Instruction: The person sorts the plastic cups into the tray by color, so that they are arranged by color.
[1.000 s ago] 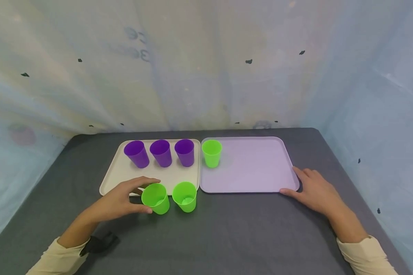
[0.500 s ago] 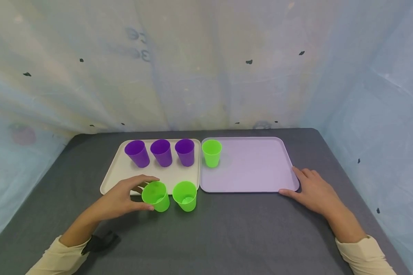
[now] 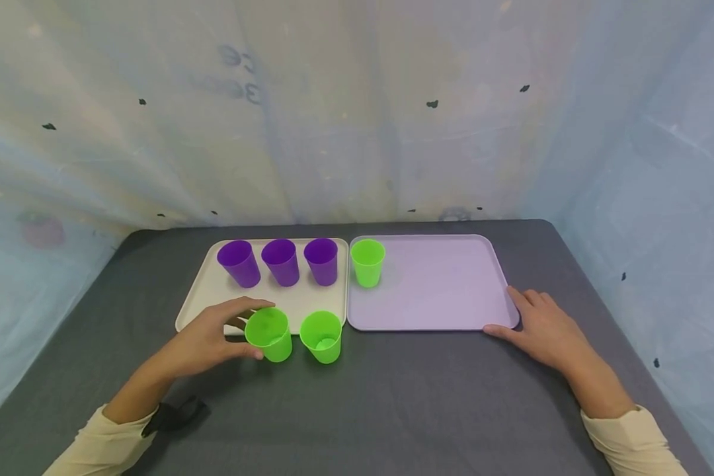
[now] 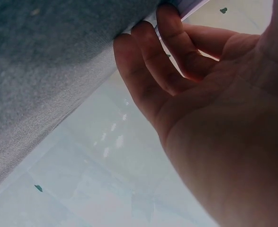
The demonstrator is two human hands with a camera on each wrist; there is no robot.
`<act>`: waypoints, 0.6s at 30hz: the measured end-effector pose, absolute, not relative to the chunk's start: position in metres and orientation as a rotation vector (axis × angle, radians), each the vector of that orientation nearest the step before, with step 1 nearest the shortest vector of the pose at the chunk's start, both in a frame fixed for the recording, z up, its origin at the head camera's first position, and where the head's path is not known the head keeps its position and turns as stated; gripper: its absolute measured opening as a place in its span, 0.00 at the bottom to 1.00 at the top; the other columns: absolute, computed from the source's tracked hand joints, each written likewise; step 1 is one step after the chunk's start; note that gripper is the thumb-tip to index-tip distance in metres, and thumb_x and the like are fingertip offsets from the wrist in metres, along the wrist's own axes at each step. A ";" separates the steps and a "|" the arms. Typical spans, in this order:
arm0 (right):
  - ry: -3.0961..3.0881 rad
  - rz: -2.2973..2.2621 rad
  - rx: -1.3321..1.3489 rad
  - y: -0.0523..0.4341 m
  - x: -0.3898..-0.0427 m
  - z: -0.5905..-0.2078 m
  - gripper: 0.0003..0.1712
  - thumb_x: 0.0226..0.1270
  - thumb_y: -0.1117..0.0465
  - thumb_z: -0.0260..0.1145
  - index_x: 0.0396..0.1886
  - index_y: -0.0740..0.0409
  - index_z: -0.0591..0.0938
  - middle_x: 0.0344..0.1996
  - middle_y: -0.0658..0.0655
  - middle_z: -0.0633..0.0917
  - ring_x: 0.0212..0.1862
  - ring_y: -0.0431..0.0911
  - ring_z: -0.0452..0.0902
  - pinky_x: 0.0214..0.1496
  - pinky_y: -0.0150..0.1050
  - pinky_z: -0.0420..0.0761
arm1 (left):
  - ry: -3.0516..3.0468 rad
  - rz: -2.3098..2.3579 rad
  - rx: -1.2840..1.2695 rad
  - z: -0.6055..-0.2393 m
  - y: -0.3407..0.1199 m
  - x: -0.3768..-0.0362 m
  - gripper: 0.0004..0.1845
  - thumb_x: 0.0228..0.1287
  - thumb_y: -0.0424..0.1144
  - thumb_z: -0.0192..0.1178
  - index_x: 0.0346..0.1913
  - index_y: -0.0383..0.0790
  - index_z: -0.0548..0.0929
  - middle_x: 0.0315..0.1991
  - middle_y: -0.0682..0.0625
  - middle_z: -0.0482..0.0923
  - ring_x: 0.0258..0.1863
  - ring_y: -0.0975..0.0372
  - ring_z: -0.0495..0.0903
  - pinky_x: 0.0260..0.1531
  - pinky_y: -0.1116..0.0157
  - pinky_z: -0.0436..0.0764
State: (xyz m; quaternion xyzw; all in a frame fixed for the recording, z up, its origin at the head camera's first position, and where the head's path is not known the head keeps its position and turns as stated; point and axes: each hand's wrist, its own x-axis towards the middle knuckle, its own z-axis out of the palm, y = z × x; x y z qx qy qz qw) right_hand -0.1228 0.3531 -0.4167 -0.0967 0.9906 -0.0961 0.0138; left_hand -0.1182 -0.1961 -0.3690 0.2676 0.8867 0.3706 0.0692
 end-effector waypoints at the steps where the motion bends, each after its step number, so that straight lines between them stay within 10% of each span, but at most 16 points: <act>1: 3.085 -0.301 -0.303 0.353 -0.123 -0.417 0.56 0.61 0.29 0.64 0.73 0.68 0.64 0.57 0.72 0.76 0.58 0.66 0.70 0.50 0.66 0.74 | 2.674 1.124 0.804 -0.368 -0.196 -0.118 0.40 0.47 0.49 0.78 0.66 0.50 0.76 0.61 0.53 0.79 0.50 0.58 0.81 0.49 0.57 0.85; 18: 3.068 -0.315 -0.297 0.353 -0.123 -0.417 0.57 0.62 0.29 0.64 0.73 0.69 0.63 0.57 0.73 0.75 0.59 0.67 0.68 0.53 0.68 0.73 | 2.704 1.151 0.737 -0.362 -0.203 -0.120 0.38 0.52 0.48 0.77 0.67 0.52 0.74 0.62 0.54 0.77 0.53 0.59 0.79 0.49 0.60 0.85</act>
